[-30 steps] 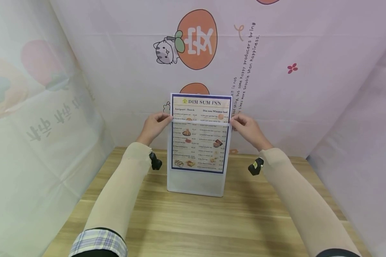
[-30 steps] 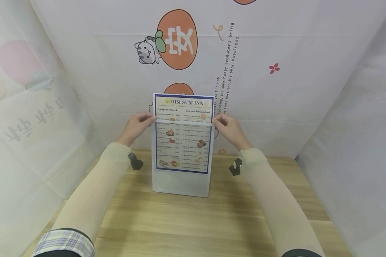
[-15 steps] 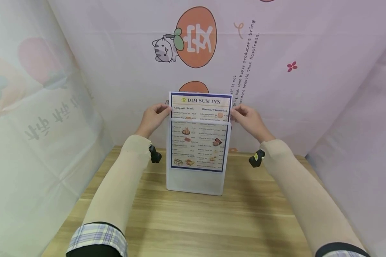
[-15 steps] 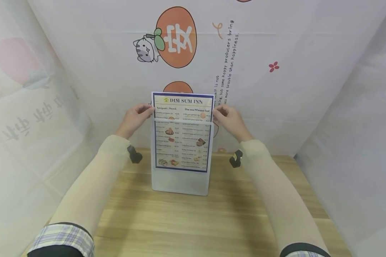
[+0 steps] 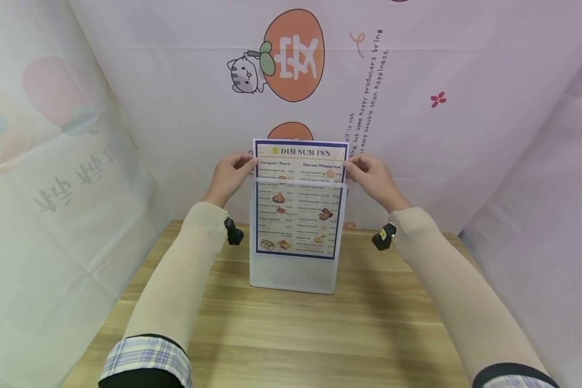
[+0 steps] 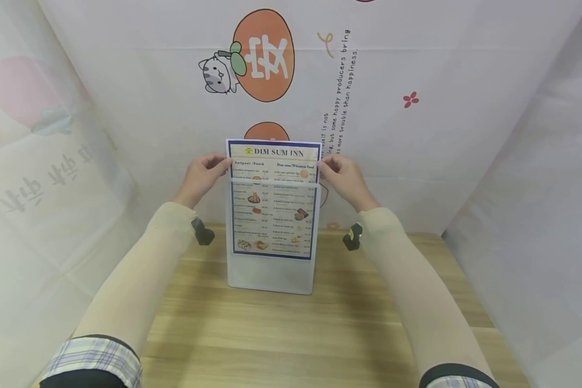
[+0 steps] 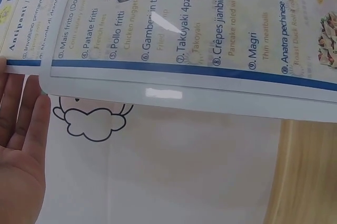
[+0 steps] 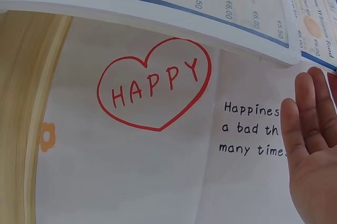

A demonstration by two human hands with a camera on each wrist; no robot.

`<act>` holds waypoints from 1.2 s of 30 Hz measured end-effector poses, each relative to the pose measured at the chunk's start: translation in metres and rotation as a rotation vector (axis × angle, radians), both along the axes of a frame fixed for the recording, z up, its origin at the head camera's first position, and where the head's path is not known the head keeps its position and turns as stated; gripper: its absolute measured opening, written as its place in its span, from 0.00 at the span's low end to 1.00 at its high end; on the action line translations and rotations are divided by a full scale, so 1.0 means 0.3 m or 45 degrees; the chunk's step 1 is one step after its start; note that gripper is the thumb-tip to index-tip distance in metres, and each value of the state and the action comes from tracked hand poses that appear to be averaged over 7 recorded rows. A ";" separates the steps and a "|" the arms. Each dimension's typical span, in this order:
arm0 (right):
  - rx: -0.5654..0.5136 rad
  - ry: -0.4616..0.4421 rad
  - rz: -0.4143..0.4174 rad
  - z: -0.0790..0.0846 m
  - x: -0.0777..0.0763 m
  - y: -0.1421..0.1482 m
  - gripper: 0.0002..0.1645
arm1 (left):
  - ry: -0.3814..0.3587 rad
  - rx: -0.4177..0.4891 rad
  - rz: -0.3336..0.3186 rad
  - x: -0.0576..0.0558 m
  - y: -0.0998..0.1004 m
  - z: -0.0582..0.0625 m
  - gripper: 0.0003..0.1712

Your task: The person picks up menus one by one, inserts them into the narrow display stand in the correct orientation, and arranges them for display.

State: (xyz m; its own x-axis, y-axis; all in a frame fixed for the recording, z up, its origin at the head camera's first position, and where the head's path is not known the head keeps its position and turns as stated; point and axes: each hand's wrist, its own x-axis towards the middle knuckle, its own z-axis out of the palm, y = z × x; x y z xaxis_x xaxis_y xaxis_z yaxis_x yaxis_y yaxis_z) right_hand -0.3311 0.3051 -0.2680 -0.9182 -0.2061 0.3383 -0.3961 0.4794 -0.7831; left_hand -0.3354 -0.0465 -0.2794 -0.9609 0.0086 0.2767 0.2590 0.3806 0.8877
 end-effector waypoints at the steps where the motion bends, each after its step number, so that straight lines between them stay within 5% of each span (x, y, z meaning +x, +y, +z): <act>1: 0.002 0.002 -0.005 -0.002 -0.001 0.000 0.22 | 0.002 0.003 -0.002 0.000 -0.001 -0.001 0.22; 36: 0.084 0.019 0.005 -0.058 0.015 0.011 0.21 | -0.015 -0.016 -0.046 0.014 -0.017 -0.057 0.18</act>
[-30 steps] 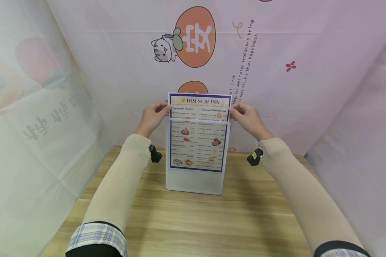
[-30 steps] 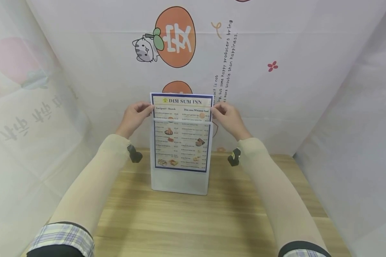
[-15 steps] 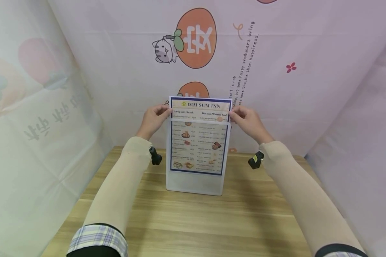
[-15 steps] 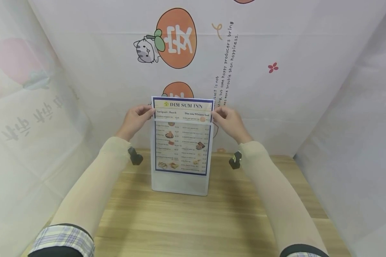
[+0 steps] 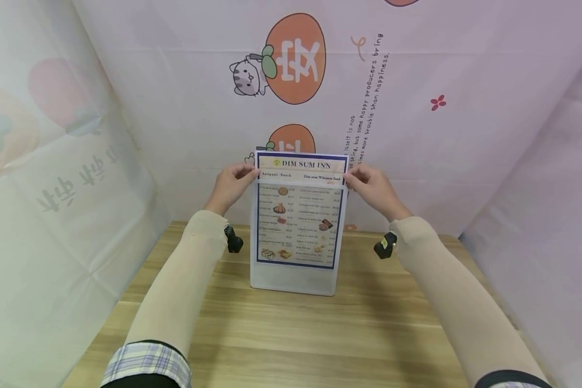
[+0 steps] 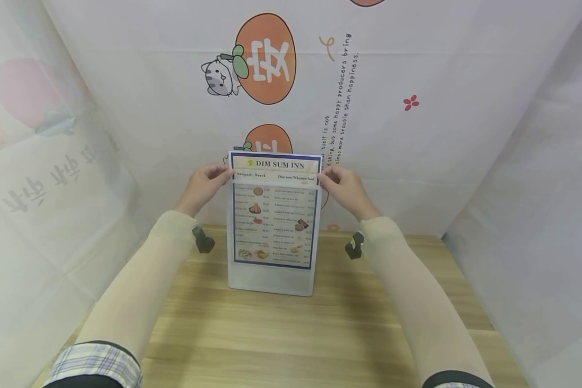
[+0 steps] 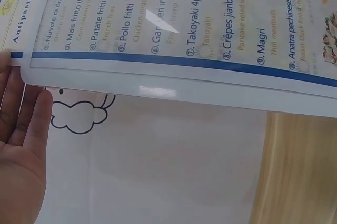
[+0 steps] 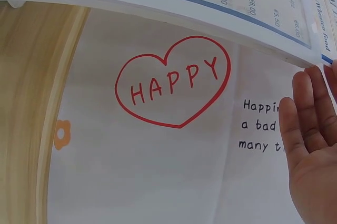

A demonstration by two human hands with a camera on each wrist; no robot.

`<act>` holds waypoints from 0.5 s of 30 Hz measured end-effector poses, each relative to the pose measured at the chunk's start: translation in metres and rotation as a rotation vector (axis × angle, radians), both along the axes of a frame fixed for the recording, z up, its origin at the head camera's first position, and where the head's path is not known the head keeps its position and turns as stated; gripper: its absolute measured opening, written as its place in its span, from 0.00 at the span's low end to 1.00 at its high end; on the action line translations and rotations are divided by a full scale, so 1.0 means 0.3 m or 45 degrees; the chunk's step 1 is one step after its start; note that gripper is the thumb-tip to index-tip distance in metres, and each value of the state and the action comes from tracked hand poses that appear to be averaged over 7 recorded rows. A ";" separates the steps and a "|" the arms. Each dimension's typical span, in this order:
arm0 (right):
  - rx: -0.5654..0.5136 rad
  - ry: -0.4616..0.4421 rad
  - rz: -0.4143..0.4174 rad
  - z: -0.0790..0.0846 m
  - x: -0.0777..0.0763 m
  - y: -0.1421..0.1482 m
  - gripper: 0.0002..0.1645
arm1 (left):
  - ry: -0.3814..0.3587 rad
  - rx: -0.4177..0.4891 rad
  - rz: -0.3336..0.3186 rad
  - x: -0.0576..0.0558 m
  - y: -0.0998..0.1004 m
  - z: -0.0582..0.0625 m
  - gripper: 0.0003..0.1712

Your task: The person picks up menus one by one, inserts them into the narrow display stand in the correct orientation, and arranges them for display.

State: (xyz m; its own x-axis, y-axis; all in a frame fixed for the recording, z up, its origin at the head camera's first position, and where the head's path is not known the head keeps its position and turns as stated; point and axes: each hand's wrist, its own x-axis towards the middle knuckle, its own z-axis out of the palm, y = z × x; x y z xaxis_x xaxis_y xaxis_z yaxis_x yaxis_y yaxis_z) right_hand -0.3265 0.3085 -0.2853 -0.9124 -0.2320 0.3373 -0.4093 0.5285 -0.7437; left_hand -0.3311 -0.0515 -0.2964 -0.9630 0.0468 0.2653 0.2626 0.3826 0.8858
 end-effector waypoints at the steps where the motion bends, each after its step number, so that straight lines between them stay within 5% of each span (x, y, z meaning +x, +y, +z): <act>1: 0.000 -0.003 0.000 -0.002 0.001 0.000 0.21 | 0.002 0.002 -0.003 0.001 -0.001 -0.001 0.18; 15: -0.003 -0.004 0.017 -0.018 0.003 0.002 0.20 | -0.016 0.022 -0.012 -0.004 -0.007 -0.023 0.18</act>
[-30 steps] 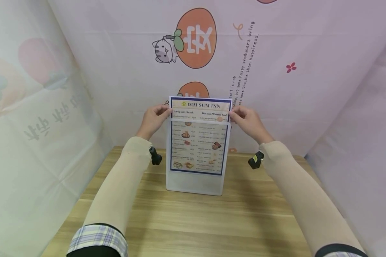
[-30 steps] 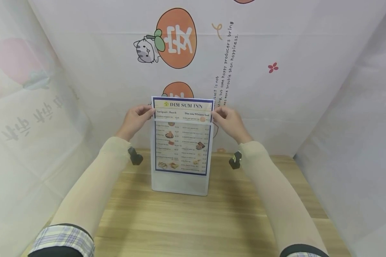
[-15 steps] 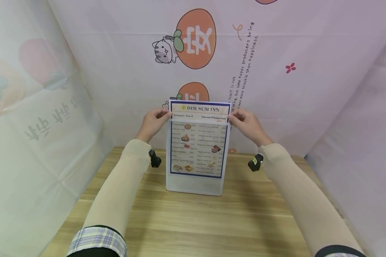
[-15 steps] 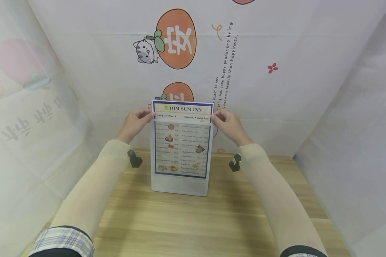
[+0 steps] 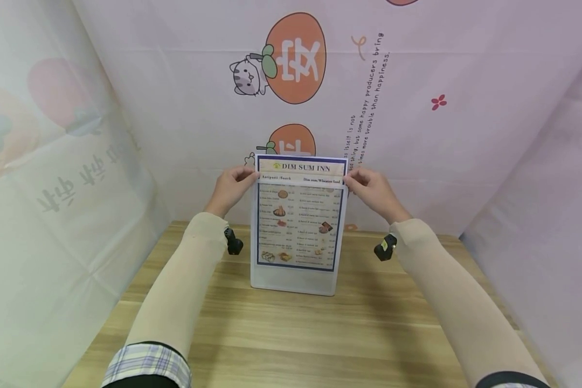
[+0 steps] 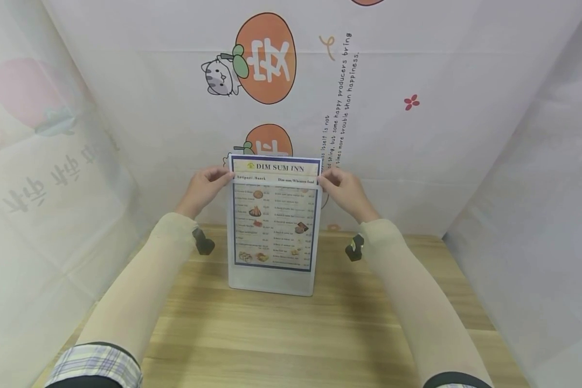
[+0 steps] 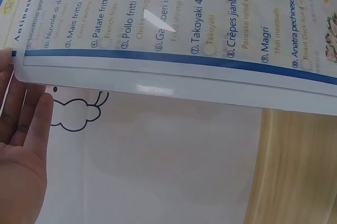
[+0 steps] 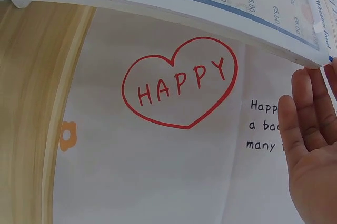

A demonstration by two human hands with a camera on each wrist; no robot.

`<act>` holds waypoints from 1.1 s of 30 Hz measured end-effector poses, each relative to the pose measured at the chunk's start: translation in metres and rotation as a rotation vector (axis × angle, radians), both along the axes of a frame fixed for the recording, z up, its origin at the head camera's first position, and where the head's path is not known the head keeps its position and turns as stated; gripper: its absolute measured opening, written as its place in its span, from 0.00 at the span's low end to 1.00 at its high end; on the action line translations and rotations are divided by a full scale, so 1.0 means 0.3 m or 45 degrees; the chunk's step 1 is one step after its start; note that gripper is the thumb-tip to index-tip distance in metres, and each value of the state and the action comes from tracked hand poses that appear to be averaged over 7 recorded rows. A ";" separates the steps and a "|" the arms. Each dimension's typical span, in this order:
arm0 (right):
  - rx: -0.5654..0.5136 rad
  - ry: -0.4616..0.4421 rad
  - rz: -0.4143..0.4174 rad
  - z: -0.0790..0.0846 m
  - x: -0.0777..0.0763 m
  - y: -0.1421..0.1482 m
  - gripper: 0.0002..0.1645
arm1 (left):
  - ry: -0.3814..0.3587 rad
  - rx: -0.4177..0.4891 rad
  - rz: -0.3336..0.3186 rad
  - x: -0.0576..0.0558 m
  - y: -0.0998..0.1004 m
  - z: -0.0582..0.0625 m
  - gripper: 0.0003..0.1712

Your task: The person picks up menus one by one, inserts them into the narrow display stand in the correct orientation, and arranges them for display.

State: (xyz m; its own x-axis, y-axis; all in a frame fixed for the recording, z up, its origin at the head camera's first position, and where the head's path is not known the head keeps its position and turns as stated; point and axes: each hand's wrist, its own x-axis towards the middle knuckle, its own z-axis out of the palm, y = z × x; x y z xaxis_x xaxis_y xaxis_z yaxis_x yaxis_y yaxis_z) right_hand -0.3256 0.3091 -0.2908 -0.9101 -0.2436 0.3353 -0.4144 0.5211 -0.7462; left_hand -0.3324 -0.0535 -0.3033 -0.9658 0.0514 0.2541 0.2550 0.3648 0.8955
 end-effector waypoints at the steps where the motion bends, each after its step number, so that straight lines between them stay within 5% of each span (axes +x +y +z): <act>1: -0.002 -0.005 0.000 -0.001 0.001 0.000 0.20 | 0.000 0.001 -0.001 -0.001 0.000 -0.002 0.18; 23: -0.069 -0.080 0.026 -0.023 0.001 0.001 0.22 | -0.026 -0.025 -0.002 -0.004 -0.004 -0.027 0.21; 33: -0.087 -0.080 0.008 0.007 -0.016 -0.009 0.26 | -0.026 -0.018 0.004 -0.014 0.000 0.015 0.21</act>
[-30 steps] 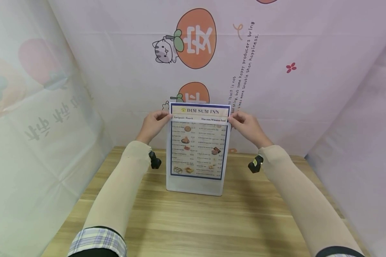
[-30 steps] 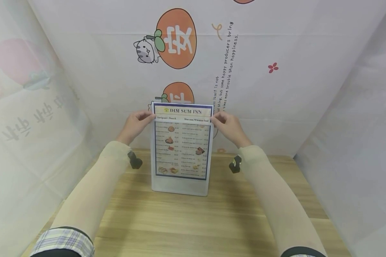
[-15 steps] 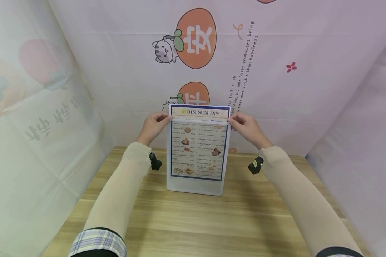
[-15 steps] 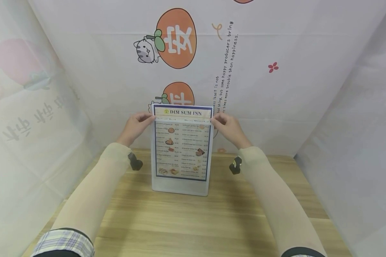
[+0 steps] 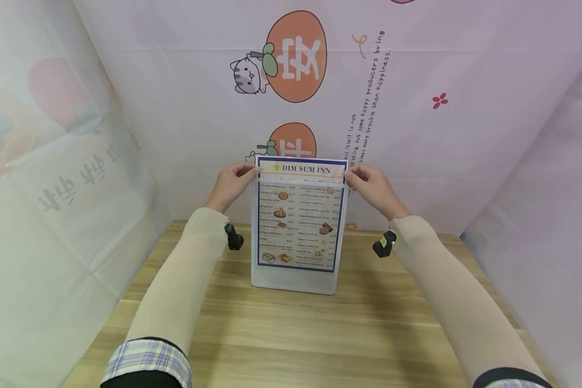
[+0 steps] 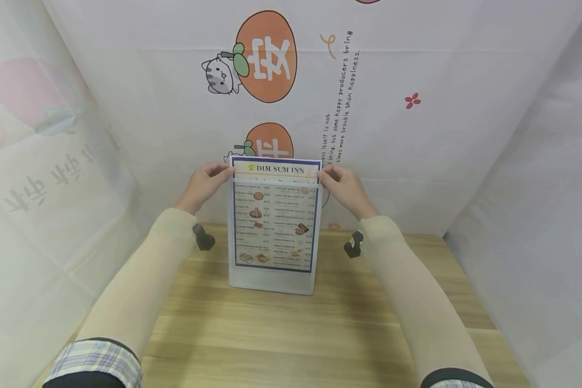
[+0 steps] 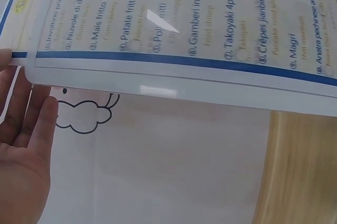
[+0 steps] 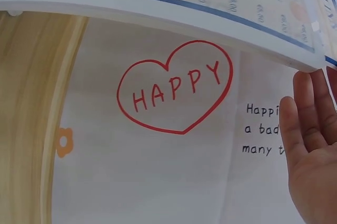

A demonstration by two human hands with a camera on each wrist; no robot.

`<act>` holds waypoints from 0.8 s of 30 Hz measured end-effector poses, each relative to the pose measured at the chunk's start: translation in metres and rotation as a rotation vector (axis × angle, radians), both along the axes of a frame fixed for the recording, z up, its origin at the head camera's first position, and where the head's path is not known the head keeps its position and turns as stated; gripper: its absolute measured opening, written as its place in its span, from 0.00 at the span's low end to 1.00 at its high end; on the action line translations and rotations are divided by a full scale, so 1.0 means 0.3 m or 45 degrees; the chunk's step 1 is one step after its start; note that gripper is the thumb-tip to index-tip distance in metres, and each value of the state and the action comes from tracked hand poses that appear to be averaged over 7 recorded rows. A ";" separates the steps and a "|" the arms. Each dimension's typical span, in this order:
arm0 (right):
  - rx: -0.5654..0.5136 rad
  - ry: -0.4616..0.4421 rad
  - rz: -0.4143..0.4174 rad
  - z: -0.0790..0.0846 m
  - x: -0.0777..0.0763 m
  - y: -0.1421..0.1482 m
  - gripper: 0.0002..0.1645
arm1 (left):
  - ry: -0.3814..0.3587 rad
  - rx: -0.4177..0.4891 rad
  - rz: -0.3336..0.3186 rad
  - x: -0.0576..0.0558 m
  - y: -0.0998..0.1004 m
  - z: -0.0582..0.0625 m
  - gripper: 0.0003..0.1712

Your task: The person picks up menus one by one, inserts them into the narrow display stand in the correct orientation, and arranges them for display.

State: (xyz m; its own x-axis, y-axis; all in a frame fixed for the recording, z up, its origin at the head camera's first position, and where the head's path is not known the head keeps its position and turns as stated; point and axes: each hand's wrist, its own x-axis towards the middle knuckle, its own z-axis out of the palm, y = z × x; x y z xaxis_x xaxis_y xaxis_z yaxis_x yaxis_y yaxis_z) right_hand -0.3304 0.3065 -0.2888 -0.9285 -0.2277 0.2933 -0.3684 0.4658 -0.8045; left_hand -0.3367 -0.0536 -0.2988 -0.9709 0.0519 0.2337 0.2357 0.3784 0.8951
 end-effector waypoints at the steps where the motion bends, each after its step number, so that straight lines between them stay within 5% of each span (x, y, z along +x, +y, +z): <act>1: -0.005 0.000 -0.001 0.005 -0.002 -0.002 0.26 | 0.005 0.002 0.002 -0.001 0.001 0.007 0.21; 11: -0.074 -0.011 -0.015 0.044 -0.017 -0.026 0.27 | 0.030 -0.005 0.038 -0.014 0.020 0.058 0.21; 24: -0.111 -0.084 -0.113 0.076 -0.021 -0.054 0.33 | 0.062 0.068 0.067 -0.029 0.044 0.076 0.19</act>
